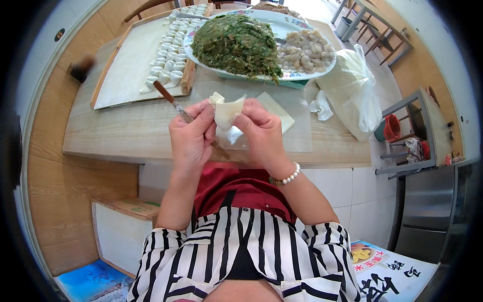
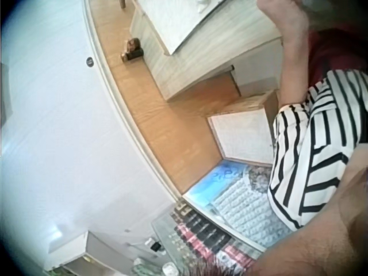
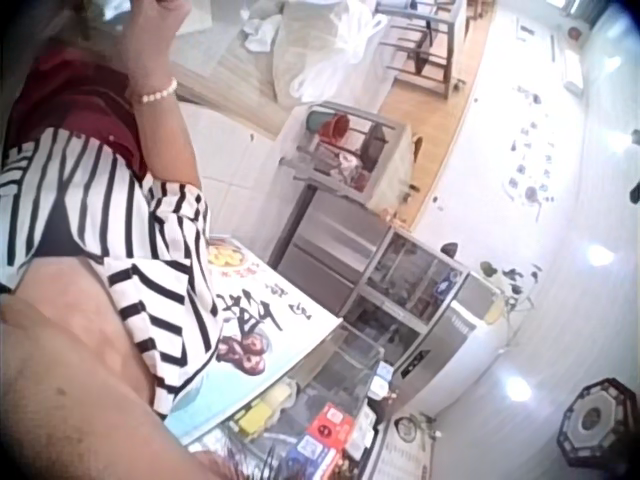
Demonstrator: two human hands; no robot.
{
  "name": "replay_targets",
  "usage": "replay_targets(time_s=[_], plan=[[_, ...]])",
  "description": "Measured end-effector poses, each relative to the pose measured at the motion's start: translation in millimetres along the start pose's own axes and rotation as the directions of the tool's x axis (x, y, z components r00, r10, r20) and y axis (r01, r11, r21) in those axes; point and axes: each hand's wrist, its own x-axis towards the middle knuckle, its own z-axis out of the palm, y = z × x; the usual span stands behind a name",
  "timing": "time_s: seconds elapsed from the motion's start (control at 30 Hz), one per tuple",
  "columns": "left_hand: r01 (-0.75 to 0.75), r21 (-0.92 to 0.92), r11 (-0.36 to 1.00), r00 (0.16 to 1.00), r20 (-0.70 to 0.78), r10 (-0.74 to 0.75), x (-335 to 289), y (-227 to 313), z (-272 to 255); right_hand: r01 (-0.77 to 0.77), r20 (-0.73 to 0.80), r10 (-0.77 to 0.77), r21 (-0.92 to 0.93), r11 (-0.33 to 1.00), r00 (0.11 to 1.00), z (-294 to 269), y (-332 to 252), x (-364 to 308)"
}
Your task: The person using a pair of chopsticks to place a portion of meat filling and a shrimp onto a square wrapper, then folds and rolls the wrapper by hand before placing the finished wonton onto a wooden tray.
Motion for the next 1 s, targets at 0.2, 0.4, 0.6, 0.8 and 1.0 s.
replay_targets(time_s=[0.2, 0.4, 0.6, 0.8, 1.0], plan=[[-0.125, 0.428, 0.895, 0.992, 0.083, 0.099, -9.1, 12.3, -11.2, -0.374, 0.080, 0.367, 0.263, 0.889, 0.927, 12.8, -13.3, 26.0], [0.372, -0.284, 0.884, 0.923, 0.216, -0.319, -6.0, 33.0, -39.3, -0.614, 0.050, 0.613, 0.129, 0.779, 0.788, 50.3, -16.2, 40.6], [0.339, 0.119, 0.933, 0.940, -0.010, -0.341, 9.8, 53.3, -64.4, -0.517, 0.069, 0.539, -0.209, 0.830, 0.839, 35.9, -15.1, 32.1], [-0.107, 0.907, 0.407, 0.936, -0.046, 0.349, 108.2, 163.7, -106.5, -0.315, -0.223, 0.232, -0.497, 0.809, 0.947, -44.5, -35.5, -15.8], [-0.027, 0.975, 0.220, 0.905, -0.069, 0.419, 311.7, 168.0, -187.7, -0.202, -0.268, -0.105, -0.885, 0.419, 0.958, -84.7, -18.5, -57.4]])
